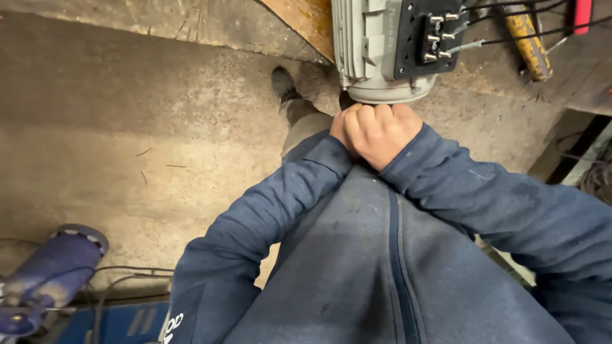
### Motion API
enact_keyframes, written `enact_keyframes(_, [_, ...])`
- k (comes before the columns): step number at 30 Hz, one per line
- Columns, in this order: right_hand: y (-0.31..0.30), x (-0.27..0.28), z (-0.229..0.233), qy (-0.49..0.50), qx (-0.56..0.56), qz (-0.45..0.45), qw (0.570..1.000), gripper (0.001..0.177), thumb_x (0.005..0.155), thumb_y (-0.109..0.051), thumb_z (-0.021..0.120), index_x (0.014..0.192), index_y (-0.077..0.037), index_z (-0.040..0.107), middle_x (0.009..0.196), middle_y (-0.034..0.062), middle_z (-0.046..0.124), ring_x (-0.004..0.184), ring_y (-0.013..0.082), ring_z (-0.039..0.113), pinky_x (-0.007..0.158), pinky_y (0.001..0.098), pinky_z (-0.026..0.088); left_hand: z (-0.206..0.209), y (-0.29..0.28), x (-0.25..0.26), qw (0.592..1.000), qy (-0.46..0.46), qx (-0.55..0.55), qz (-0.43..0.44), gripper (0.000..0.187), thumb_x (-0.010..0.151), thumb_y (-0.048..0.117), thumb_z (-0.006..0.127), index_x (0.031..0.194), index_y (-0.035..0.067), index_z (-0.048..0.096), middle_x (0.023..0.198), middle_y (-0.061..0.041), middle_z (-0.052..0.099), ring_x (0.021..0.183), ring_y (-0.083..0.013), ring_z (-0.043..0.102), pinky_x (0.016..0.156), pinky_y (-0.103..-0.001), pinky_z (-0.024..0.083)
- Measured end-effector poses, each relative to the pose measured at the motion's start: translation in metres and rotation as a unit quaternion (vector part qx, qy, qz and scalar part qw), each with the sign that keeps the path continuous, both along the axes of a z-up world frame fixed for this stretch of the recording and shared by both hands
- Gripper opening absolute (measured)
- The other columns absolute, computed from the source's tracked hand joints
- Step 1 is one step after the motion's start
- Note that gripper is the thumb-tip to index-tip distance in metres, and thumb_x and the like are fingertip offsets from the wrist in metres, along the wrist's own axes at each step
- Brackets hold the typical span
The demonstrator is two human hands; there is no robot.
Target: The person works on an electric motor at a workbench. They hammer a fitting onto the motor shaft, handle a bearing ring, use a heat gun on the motor, pry at the motor with pliers, and route wires into the motor's terminal box.
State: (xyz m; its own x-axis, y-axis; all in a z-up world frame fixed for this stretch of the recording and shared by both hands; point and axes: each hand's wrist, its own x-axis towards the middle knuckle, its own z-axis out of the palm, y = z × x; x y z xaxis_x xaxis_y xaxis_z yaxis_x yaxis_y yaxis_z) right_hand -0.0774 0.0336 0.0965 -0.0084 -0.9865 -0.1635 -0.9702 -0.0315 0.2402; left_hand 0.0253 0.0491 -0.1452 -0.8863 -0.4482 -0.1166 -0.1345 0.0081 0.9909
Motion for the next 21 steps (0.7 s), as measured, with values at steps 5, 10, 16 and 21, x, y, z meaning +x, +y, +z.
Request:
enact_keyframes(5, [-0.004, 0.001, 0.002, -0.068, -0.017, -0.054, 0.996, 0.015, 0.085, -0.023, 0.061, 0.095, -0.012, 0.064, 0.081, -0.0002, 0.059, 0.074, 0.0167, 0.061, 0.064, 0.0306, 0.047, -0.010, -0.006, 0.007, 0.994, -0.002, -0.100, -0.043, 0.022, 0.090, 0.027, 0.068, 0.103, 0.010, 0.063, 0.099, -0.009, 0.069, 0.098, -0.0317, 0.067, 0.082, -0.042, 0.055])
enact_keyframes(10, [-0.002, -0.009, 0.001, -0.183, -0.003, -0.109, 0.977, 0.009, 0.087, -0.021, 0.062, 0.093, -0.014, 0.063, 0.082, 0.0005, 0.061, 0.076, 0.0206, 0.063, 0.066, 0.0346, 0.049, 0.024, -0.029, 0.009, 0.971, -0.064, -0.203, -0.107, 0.018, 0.090, 0.027, 0.070, 0.101, 0.014, 0.067, 0.096, -0.008, 0.072, 0.094, -0.0315, 0.069, 0.078, -0.043, 0.054])
enact_keyframes(16, [0.050, -0.018, 0.007, -0.423, -0.124, -0.207, 0.874, 0.021, 0.086, -0.014, 0.076, 0.106, -0.009, 0.074, 0.083, 0.0078, 0.065, 0.076, 0.0260, 0.065, 0.068, 0.0379, 0.051, 0.064, -0.050, 0.016, 0.955, -0.003, 0.297, 0.003, 0.037, 0.100, 0.019, 0.069, 0.131, 0.001, 0.058, 0.115, -0.010, 0.072, 0.105, -0.0212, 0.070, 0.091, -0.033, 0.058])
enact_keyframes(21, [0.120, -0.010, -0.042, -0.478, -0.185, -0.461, 0.725, 0.016, 0.100, -0.012, 0.076, 0.113, -0.003, 0.074, 0.093, 0.0084, 0.070, 0.080, 0.0138, 0.065, 0.075, 0.0282, 0.053, 0.066, -0.061, 0.019, 0.899, -0.077, 0.429, -0.027, 0.056, 0.094, 0.019, 0.074, 0.138, -0.005, 0.049, 0.116, -0.014, 0.069, 0.094, -0.0235, 0.072, 0.077, -0.034, 0.060])
